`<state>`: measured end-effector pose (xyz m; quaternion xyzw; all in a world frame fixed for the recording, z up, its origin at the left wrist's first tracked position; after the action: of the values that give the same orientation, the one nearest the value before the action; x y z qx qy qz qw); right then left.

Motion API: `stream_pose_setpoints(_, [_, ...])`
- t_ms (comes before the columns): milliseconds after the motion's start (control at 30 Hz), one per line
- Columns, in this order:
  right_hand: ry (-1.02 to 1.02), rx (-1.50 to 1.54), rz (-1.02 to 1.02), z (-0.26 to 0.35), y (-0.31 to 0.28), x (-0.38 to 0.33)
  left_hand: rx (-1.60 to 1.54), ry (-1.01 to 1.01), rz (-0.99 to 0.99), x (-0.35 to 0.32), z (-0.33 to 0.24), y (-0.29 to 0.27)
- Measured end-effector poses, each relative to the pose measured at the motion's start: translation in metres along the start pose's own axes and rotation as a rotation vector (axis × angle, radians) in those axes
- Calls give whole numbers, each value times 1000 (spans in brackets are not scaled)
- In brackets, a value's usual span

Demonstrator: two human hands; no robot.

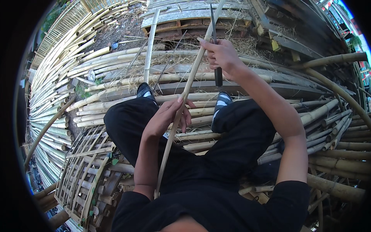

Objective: The person uses a knife to shave and smooth a thin bamboo strip while sitting on a pile of bamboo poles in an outdoor workspace.

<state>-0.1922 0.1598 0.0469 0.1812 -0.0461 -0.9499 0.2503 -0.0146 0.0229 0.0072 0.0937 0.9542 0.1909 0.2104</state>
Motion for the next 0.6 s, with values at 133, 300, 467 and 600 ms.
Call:
stream_pose_setpoints(133, [-68,-3,-95,7,-15,9,-13,-21,53,-3,1,4])
stream_pose_setpoints(300, [-63,-81,-171,6,-33,18,-51,8,14,1,8,-1])
stream_pose_setpoints(467, [-108,-644,-72,-4,-39,14,-97,62,-143,13,18,-9])
stream_pose_setpoints(600, [-203,-1048,140,2,5,-14,-66,156,-235,16,19,-17])
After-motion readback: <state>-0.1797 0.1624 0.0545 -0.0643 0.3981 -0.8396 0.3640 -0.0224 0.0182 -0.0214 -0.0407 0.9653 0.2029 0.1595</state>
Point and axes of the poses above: each hand's wrist, its own x-axis towards the middle knuckle, its own y-axis out of the palm, z = x × y, the point moved 3 cm from there along x, towards the middle knuckle, and after that the axes turned 3 degrees about -x, right-handed, at the moved point
